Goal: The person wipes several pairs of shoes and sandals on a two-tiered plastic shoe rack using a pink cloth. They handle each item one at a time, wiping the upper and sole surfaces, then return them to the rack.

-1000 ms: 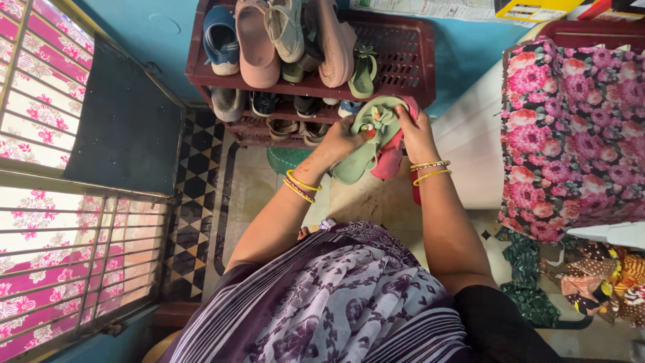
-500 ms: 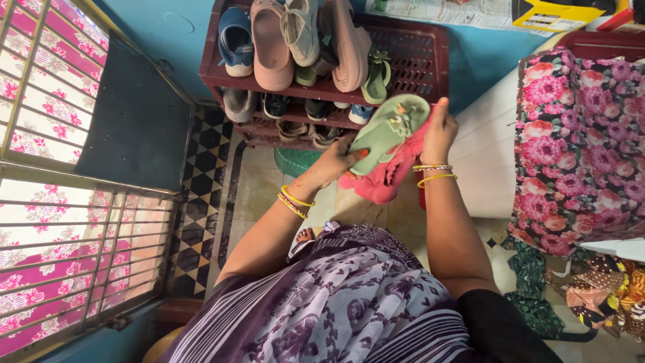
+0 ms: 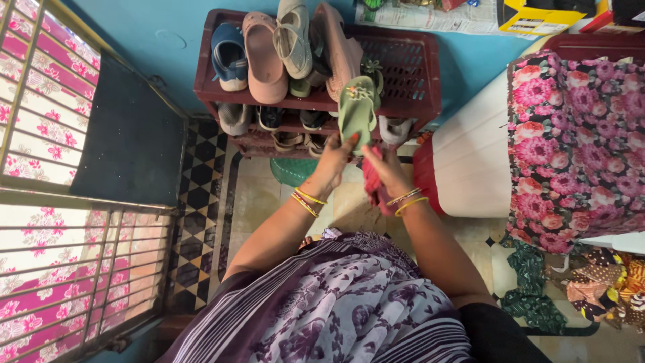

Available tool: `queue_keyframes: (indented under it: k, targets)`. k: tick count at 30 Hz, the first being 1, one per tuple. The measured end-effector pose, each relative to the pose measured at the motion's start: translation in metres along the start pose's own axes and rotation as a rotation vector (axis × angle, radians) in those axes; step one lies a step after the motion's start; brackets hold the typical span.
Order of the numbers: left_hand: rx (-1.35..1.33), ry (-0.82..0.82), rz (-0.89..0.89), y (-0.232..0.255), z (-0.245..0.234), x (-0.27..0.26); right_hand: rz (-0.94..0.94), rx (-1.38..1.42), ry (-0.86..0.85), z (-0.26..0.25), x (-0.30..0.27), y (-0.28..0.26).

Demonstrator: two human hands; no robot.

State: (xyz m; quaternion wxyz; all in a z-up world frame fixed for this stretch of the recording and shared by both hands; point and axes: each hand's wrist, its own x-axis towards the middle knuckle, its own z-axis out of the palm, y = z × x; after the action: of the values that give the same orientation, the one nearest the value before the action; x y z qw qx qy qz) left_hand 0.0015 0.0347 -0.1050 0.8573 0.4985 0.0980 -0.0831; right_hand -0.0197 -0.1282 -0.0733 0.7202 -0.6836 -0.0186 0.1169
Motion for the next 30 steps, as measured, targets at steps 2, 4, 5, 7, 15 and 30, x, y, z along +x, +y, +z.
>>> queue_keyframes:
  k: [2, 4, 5, 7, 15, 30]
  targets:
    - [-0.088, -0.025, -0.024, -0.01, 0.013, 0.002, -0.08, 0.018, 0.002, 0.008, -0.003, 0.002]
    - [-0.105, -0.081, -0.067, -0.012, 0.017, 0.002, -0.011, 0.088, 0.074, 0.007, -0.003, 0.003]
    - [-0.076, -0.125, -0.098, -0.013, 0.018, 0.002, -0.003, 0.144, 0.112, 0.005, -0.001, 0.004]
    - [-0.028, -0.226, -0.111, -0.012, 0.013, 0.005, 0.011, 0.254, 0.188, -0.004, 0.005, 0.006]
    - [-0.019, 0.103, 0.046, 0.018, -0.058, 0.087, 0.034, 0.561, 0.313, -0.053, 0.056, 0.033]
    - [-0.44, 0.174, -0.223, 0.123, -0.101, 0.178, 0.411, 0.582, 0.527, -0.097, 0.127, 0.037]
